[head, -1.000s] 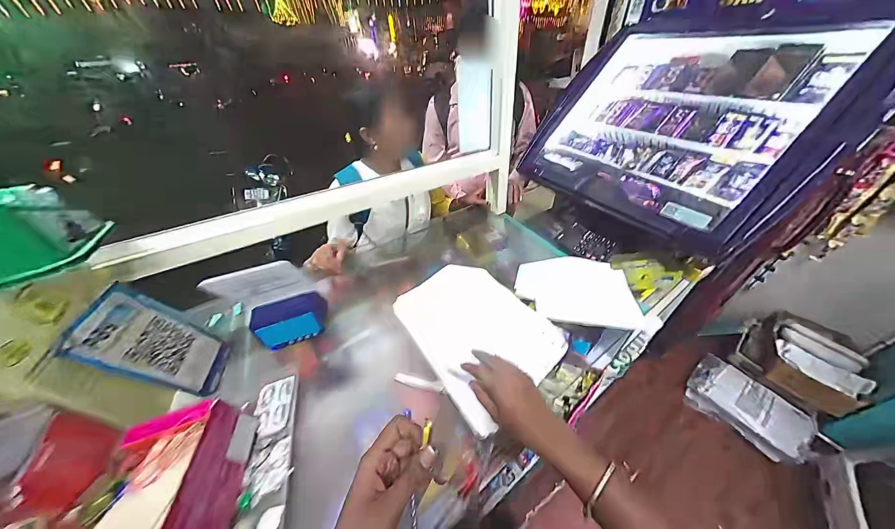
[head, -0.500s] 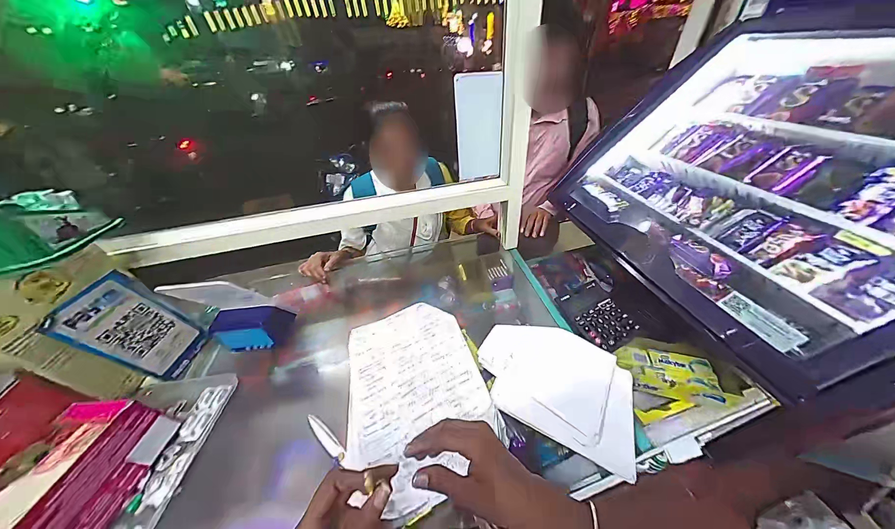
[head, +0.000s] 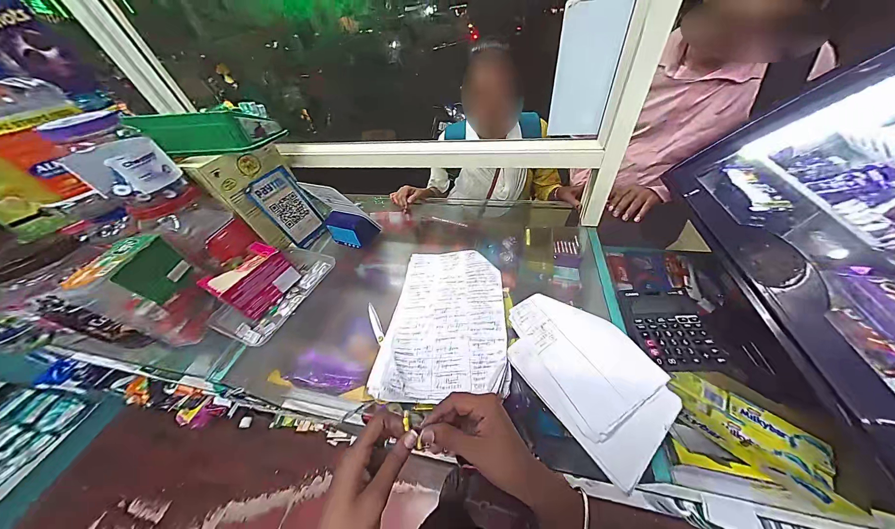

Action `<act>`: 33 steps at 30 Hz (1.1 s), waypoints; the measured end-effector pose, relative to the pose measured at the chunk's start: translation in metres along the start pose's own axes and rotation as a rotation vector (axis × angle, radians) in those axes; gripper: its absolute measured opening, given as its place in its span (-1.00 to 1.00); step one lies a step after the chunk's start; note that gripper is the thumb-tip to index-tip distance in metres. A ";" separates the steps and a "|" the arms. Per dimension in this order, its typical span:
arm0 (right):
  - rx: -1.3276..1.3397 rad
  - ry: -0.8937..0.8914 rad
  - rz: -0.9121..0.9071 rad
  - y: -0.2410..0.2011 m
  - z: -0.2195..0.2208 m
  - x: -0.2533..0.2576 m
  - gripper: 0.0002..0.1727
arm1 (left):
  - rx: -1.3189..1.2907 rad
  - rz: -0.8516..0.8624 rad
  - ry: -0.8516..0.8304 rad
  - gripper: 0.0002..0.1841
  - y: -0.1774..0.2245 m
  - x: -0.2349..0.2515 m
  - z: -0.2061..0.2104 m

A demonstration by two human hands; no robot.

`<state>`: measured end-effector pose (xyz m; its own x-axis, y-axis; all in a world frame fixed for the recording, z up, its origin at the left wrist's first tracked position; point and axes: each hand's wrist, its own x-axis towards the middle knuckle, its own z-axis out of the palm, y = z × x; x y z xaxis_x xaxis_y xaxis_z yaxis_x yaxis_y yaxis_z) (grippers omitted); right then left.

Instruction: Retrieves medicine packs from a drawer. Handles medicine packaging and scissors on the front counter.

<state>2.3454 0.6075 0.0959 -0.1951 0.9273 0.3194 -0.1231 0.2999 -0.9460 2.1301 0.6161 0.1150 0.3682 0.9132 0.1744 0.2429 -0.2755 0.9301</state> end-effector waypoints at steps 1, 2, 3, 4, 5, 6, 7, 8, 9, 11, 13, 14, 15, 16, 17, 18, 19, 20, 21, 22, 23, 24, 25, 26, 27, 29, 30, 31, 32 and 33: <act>-0.065 0.045 -0.020 -0.003 0.000 0.000 -0.78 | -0.011 -0.005 0.017 -0.97 0.002 0.000 0.000; -0.149 0.090 -0.056 -0.006 -0.002 0.002 -0.79 | -0.028 -0.006 0.034 -0.97 0.002 0.000 -0.001; -0.263 0.135 -0.108 -0.008 -0.006 0.006 -0.79 | -0.043 -0.011 0.047 -0.97 0.002 0.001 -0.003; -0.420 0.182 -0.162 -0.008 -0.009 0.011 -0.79 | -0.055 -0.018 0.058 -0.96 0.001 0.003 -0.005; -0.581 0.205 -0.180 -0.007 -0.011 0.016 -0.76 | -0.073 -0.026 0.065 -0.94 -0.002 0.004 -0.008; -0.728 0.192 -0.161 -0.001 -0.011 0.021 -0.71 | -0.097 -0.036 0.078 -0.93 -0.006 0.006 -0.012; -0.856 0.135 -0.093 0.006 -0.009 0.026 -0.61 | -0.118 -0.041 0.099 -0.93 -0.010 0.007 -0.017; -0.961 0.033 0.024 0.012 -0.005 0.030 -0.46 | -0.134 -0.042 0.116 -0.93 -0.015 0.007 -0.024; -1.051 -0.079 0.149 0.020 0.001 0.034 -0.32 | -0.145 -0.045 0.132 -0.95 -0.020 0.008 -0.032; -1.172 -0.120 0.238 0.043 0.011 0.038 -0.28 | -0.176 -0.058 0.162 -0.97 -0.032 0.008 -0.050; -1.223 0.067 0.134 0.063 0.008 0.042 -0.42 | -0.198 -0.064 0.166 -0.98 -0.044 0.014 -0.072; -1.244 0.143 0.102 0.066 0.002 0.045 -0.48 | -0.207 -0.071 0.162 -0.98 -0.051 0.017 -0.082; -1.257 0.184 0.112 0.067 -0.001 0.046 -0.49 | -0.213 -0.091 0.153 -0.99 -0.058 0.016 -0.093; -1.255 0.202 0.148 0.064 -0.002 0.047 -0.49 | -0.222 -0.118 0.137 -0.97 -0.066 0.016 -0.105; -1.250 0.201 0.204 0.056 0.002 0.050 -0.47 | -0.236 -0.146 0.113 -0.97 -0.073 0.015 -0.117; -1.254 0.209 0.243 0.047 0.009 0.054 -0.45 | -0.252 -0.172 0.085 -0.96 -0.081 0.016 -0.129; -1.275 0.236 0.240 0.039 0.020 0.059 -0.47 | -0.264 -0.195 0.057 -0.95 -0.088 0.017 -0.139; -1.290 0.277 0.193 0.034 0.035 0.066 -0.51 | -0.282 -0.212 0.034 -0.93 -0.095 0.021 -0.148; -1.287 0.307 0.169 0.031 0.052 0.074 -0.54 | -0.308 -0.224 0.012 -0.92 -0.101 0.024 -0.157; -1.275 0.306 0.214 0.028 0.070 0.083 -0.55 | -0.343 -0.238 -0.008 -0.91 -0.106 0.028 -0.165; -1.280 0.283 0.318 0.027 0.086 0.092 -0.52 | -0.393 -0.261 -0.025 -0.91 -0.110 0.032 -0.171; -1.280 0.260 0.446 0.027 0.097 0.100 -0.48 | -0.448 -0.288 -0.048 -0.91 -0.113 0.035 -0.176; -1.276 0.261 0.543 0.030 0.104 0.108 -0.43 | -0.499 -0.307 -0.070 -0.92 -0.117 0.040 -0.182; -1.283 0.270 0.598 0.034 0.107 0.113 -0.39 | -0.533 -0.316 -0.088 -0.93 -0.121 0.045 -0.186; -1.289 0.258 0.637 0.037 0.108 0.116 -0.37 | -0.561 -0.315 -0.111 -0.94 -0.125 0.050 -0.190; -1.294 0.229 0.593 0.043 0.109 0.114 -0.39 | -0.580 -0.305 -0.154 -0.96 -0.133 0.061 -0.195; -1.283 0.211 0.572 0.045 0.109 0.112 -0.40 | -0.574 -0.299 -0.171 -0.97 -0.135 0.066 -0.195; -1.247 0.181 0.593 0.042 0.109 0.111 -0.40 | -0.569 -0.289 -0.183 -0.97 -0.137 0.071 -0.195; -1.178 0.142 0.638 0.035 0.109 0.110 -0.37 | -0.567 -0.279 -0.201 -0.97 -0.137 0.077 -0.194; -1.082 0.108 0.670 0.028 0.108 0.107 -0.33 | -0.567 -0.269 -0.220 -0.96 -0.136 0.083 -0.194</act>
<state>2.2163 0.6913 0.1092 0.1743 0.9653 -0.1942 0.8299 -0.2502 -0.4987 1.9533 0.7872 0.0655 0.5501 0.8288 -0.1020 -0.1354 0.2090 0.9685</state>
